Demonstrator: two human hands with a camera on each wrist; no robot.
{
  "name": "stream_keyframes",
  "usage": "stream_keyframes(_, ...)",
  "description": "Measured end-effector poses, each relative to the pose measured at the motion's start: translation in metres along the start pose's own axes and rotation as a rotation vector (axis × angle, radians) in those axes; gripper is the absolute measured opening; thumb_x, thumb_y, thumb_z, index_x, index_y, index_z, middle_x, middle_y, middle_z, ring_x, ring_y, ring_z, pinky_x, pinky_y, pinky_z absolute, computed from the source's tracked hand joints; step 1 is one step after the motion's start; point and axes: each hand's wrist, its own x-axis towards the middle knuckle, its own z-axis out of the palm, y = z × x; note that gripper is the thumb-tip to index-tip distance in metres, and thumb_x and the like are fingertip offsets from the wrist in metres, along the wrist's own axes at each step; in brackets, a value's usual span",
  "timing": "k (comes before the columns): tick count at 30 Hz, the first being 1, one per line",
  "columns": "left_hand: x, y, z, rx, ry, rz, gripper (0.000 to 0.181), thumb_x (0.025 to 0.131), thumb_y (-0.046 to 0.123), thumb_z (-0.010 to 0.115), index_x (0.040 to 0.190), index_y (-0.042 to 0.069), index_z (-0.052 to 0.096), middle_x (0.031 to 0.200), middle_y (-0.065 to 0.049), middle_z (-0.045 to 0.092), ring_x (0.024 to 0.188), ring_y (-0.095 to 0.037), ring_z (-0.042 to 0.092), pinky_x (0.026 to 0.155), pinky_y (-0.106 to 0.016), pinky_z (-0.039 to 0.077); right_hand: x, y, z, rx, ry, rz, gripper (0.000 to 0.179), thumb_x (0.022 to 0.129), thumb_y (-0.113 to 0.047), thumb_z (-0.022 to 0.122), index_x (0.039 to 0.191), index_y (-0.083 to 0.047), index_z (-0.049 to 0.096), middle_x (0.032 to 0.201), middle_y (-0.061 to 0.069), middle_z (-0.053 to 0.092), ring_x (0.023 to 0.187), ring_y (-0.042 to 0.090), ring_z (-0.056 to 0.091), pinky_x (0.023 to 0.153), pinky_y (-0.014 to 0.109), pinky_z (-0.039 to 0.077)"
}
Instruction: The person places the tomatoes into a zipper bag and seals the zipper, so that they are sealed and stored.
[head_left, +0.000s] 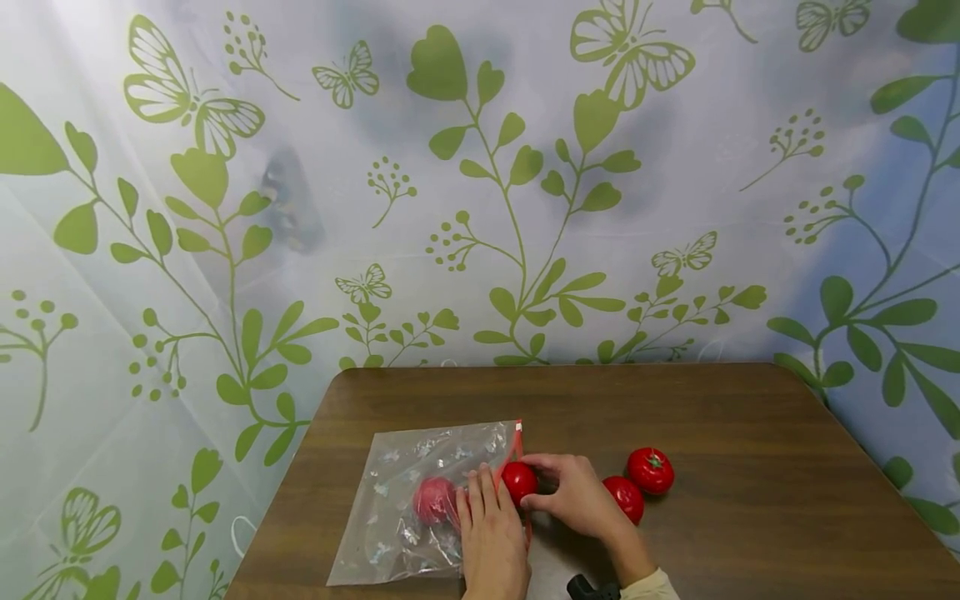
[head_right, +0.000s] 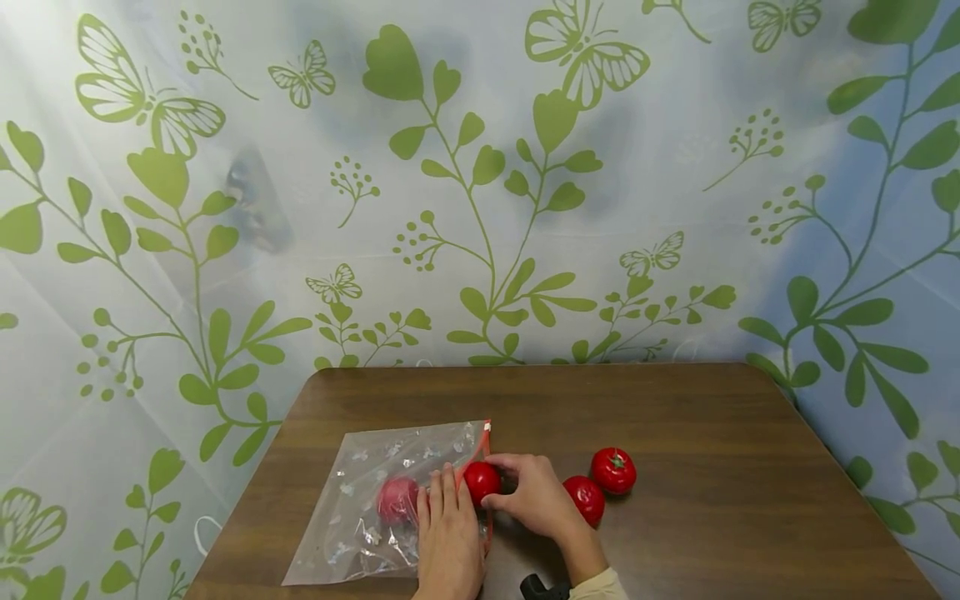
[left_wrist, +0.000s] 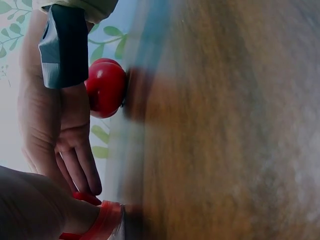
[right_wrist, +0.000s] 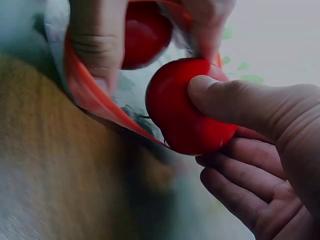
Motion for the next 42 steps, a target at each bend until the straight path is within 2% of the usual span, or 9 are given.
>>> stream_keyframes(2, -0.001, 0.0, 0.001, 0.0, 0.008, 0.008, 0.086, 0.08, 0.026, 0.094, 0.152, -0.005, 0.056, 0.165, -0.026, 0.049, 0.155, -0.045, 0.045, 0.13, -0.063, 0.033, 0.0, 0.0, 0.003, -0.02, -0.001, 0.005, 0.059, 0.085, -0.03, 0.096, 0.137, -0.012, 0.076, 0.138, 0.012, 0.076, 0.122, 0.03, 0.078, 0.105, 0.056, 0.061)
stream_keyframes(5, -0.002, 0.001, 0.001, -0.001, 0.026, 0.018, 0.088, 0.08, 0.026, 0.094, 0.152, -0.005, 0.055, 0.165, -0.026, 0.049, 0.154, -0.046, 0.046, 0.129, -0.064, 0.034, 0.002, -0.001, 0.008, -0.05, 0.002, 0.015, 0.058, 0.085, -0.029, 0.095, 0.138, -0.013, 0.076, 0.137, 0.011, 0.077, 0.121, 0.028, 0.078, 0.105, 0.056, 0.061)
stream_keyframes(10, -0.001, 0.0, 0.001, 0.001, 0.052, 0.021, 0.086, 0.083, 0.027, 0.093, 0.153, -0.005, 0.055, 0.165, -0.026, 0.049, 0.154, -0.045, 0.047, 0.128, -0.064, 0.036, 0.004, -0.005, 0.014, -0.095, 0.046, 0.005, 0.057, 0.084, -0.026, 0.096, 0.136, -0.012, 0.077, 0.134, 0.009, 0.079, 0.118, 0.027, 0.079, 0.104, 0.056, 0.061)
stream_keyframes(15, -0.001, 0.0, 0.001, 0.012, 0.049, 0.019, 0.082, 0.087, 0.029, 0.09, 0.154, -0.004, 0.054, 0.166, -0.024, 0.049, 0.154, -0.044, 0.047, 0.128, -0.064, 0.036, 0.006, -0.009, 0.018, -0.143, 0.083, -0.015, 0.058, 0.083, -0.026, 0.096, 0.136, -0.011, 0.077, 0.133, 0.009, 0.079, 0.116, 0.025, 0.078, 0.104, 0.055, 0.061)
stream_keyframes(25, 0.0, -0.001, 0.002, 0.005, 0.039, 0.022, 0.085, 0.082, 0.03, 0.094, 0.151, -0.004, 0.057, 0.164, -0.024, 0.051, 0.152, -0.045, 0.048, 0.127, -0.065, 0.036, 0.004, -0.007, 0.007, -0.175, -0.026, -0.014, 0.057, 0.088, -0.023, 0.092, 0.141, -0.012, 0.074, 0.139, 0.012, 0.076, 0.123, 0.032, 0.076, 0.107, 0.06, 0.059)
stream_keyframes(32, -0.001, -0.002, 0.003, 0.005, 0.045, 0.03, 0.087, 0.081, 0.029, 0.094, 0.152, -0.004, 0.056, 0.166, -0.025, 0.048, 0.154, -0.045, 0.047, 0.127, -0.065, 0.036, 0.004, -0.013, 0.009, -0.202, -0.027, -0.018, 0.056, 0.087, -0.022, 0.093, 0.139, -0.01, 0.075, 0.137, 0.015, 0.077, 0.121, 0.034, 0.077, 0.105, 0.059, 0.06)
stream_keyframes(39, -0.002, -0.002, 0.001, -0.011, 0.006, 0.022, 0.085, 0.081, 0.024, 0.094, 0.152, -0.003, 0.056, 0.171, -0.024, 0.043, 0.157, -0.044, 0.043, 0.129, -0.064, 0.033, 0.007, -0.012, 0.019, -0.248, -0.016, -0.062, 0.054, 0.088, -0.024, 0.093, 0.138, -0.01, 0.077, 0.135, 0.013, 0.078, 0.119, 0.028, 0.077, 0.105, 0.056, 0.06)
stream_keyframes(42, -0.002, -0.002, 0.002, -0.005, 0.021, 0.029, 0.085, 0.082, 0.025, 0.093, 0.153, -0.003, 0.056, 0.171, -0.024, 0.043, 0.157, -0.044, 0.044, 0.129, -0.064, 0.035, 0.007, -0.012, 0.022, -0.259, -0.012, -0.06, 0.054, 0.088, -0.026, 0.092, 0.137, -0.01, 0.077, 0.135, 0.014, 0.078, 0.119, 0.028, 0.077, 0.106, 0.056, 0.06)
